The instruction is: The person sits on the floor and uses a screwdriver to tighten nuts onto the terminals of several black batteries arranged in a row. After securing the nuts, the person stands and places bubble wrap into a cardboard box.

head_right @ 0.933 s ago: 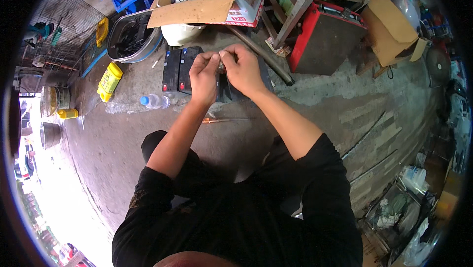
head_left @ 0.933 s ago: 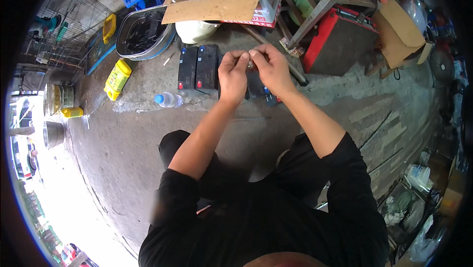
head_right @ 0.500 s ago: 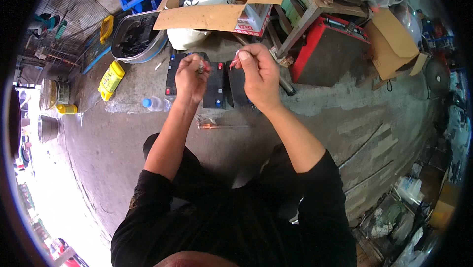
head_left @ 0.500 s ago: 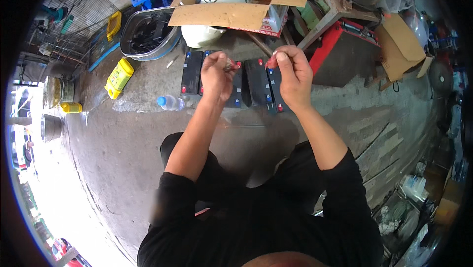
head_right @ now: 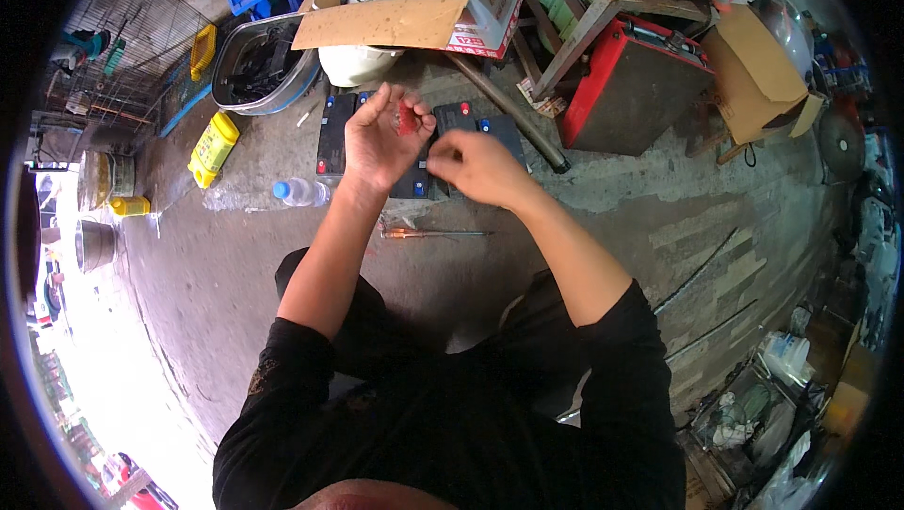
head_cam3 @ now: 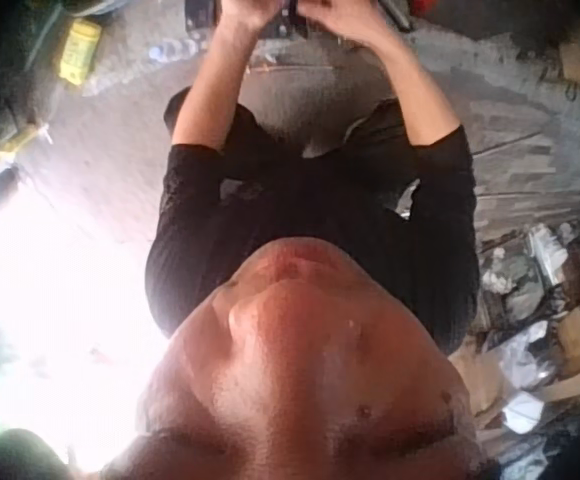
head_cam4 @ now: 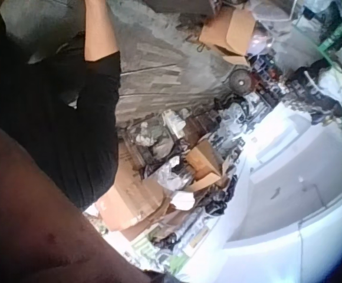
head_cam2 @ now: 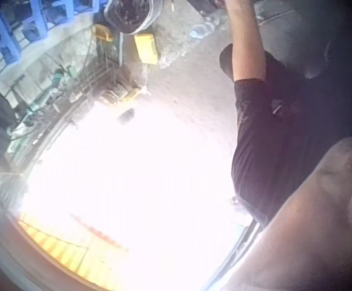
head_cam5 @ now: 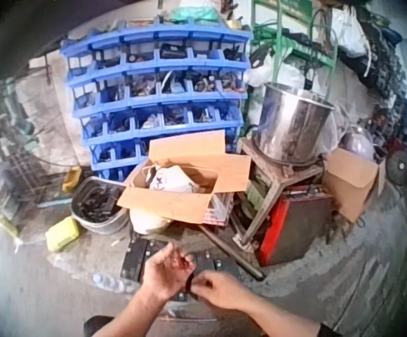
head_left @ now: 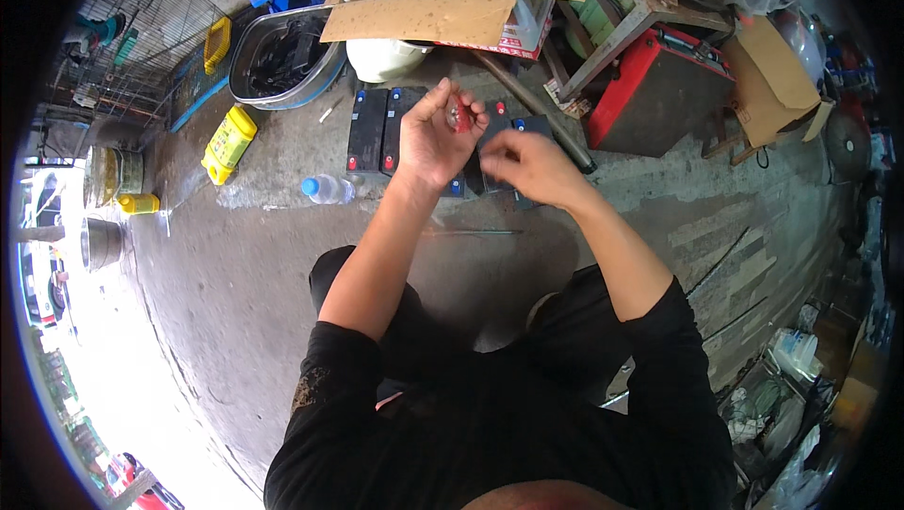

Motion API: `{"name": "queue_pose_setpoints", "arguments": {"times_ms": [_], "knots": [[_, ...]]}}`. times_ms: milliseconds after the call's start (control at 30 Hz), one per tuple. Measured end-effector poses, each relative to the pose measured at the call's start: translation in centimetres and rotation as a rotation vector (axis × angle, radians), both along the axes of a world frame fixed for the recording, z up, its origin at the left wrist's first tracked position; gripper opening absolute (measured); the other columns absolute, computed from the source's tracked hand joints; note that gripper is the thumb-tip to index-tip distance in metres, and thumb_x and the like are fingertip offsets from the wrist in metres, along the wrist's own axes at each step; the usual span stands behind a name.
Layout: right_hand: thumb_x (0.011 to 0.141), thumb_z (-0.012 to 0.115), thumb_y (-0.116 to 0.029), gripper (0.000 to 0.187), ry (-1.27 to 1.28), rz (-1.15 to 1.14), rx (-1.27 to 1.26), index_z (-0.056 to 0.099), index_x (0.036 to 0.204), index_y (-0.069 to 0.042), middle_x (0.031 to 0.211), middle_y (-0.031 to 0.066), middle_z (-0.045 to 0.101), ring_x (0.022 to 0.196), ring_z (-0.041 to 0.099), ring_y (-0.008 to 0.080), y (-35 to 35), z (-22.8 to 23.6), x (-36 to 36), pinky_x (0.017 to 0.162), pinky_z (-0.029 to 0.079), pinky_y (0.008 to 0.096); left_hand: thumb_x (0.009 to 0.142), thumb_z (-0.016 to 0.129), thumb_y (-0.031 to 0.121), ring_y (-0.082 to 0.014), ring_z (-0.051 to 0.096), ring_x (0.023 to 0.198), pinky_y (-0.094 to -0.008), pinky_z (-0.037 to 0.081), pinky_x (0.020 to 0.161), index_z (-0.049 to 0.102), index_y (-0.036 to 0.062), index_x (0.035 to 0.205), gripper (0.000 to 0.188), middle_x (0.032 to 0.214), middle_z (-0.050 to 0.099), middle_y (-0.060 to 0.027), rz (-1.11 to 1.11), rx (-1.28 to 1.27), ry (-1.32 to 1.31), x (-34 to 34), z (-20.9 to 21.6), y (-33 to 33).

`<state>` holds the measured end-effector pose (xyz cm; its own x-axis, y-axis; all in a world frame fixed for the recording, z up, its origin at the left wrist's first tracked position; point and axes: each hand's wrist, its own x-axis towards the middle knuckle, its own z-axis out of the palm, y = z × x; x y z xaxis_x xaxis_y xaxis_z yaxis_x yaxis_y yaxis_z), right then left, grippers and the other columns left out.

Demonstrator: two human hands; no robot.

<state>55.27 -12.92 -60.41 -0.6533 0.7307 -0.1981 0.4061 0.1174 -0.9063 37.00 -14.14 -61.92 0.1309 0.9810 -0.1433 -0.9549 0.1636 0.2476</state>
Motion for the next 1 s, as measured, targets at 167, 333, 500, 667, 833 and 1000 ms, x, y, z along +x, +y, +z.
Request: {"name": "queue_pose_setpoints", "arguments": {"times_ms": [167,333,500,667,833,1000], "knots": [[0.097,0.066,-0.026,0.026,0.328,-0.417,-0.317,0.064,0.107,-0.002,0.078,-0.0009,0.06,0.067,0.056,0.0064,-0.7,0.2,-2.2,0.055,0.041,0.0215,0.096,0.055,0.025,-0.0329,0.054,0.122,-0.045,0.037,0.105,0.061,0.0053,0.11,0.025,0.111,0.066,-0.014,0.053,0.027,-0.008,0.7,-2.2,0.6],[0.095,0.068,-0.023,0.021,0.414,-0.418,-0.34,0.067,0.102,-0.003,0.077,-0.0022,0.059,0.067,0.055,0.006,-0.5,-0.5,-2.7,0.055,0.041,0.0211,0.101,0.045,0.036,-0.0357,0.041,0.138,-0.0486,0.025,0.118,0.053,0.0032,0.131,0.044,0.138,0.058,-0.016,0.099,0.045,-0.027,1.8,-1.7,0.4],[0.094,0.069,-0.019,0.018,0.469,-0.463,-0.257,0.068,0.1,-0.003,0.081,-0.0005,0.063,0.069,0.057,0.0058,0.1,-0.5,-2.7,0.056,0.041,0.0209,0.103,0.041,0.044,-0.0343,0.041,0.138,-0.0495,0.028,0.116,0.049,0.0048,0.132,0.049,0.139,0.057,-0.0152,0.112,0.022,0.001,2.6,-1.4,0.6],[0.091,0.067,-0.01,0.015,0.393,-0.452,-0.009,0.068,0.097,0.005,0.082,0.0044,0.068,0.072,0.063,0.01,1.0,0.3,-1.7,0.066,0.051,0.0262,0.104,0.041,0.038,-0.0338,0.052,0.127,-0.0469,0.04,0.109,0.056,0.0023,0.119,0.041,0.132,0.06,-0.0196,-0.015,-0.04,-0.108,2.4,-2.4,0.8],[0.089,0.069,-0.008,0.014,0.273,-0.455,0.326,0.068,0.097,0.004,0.084,0.0065,0.069,0.074,0.066,0.0101,0.6,1.2,-1.2,0.066,0.053,0.0265,0.104,0.042,0.033,-0.0306,0.061,0.112,-0.0428,0.05,0.099,0.058,0.0005,0.112,0.037,0.119,0.065,-0.0177,0.008,-0.229,-0.091,3.1,-1.6,0.9],[0.087,0.069,-0.004,0.013,0.281,-0.468,0.32,0.068,0.097,0.004,0.085,0.0072,0.07,0.075,0.067,0.0099,0.3,3.3,-1.2,0.066,0.053,0.025,0.104,0.042,0.029,-0.0298,0.064,0.104,-0.0443,0.055,0.092,0.056,-0.0011,0.112,0.035,0.11,0.065,-0.0166,-0.013,-0.158,-0.116,2.5,-2.5,0.8]]}}
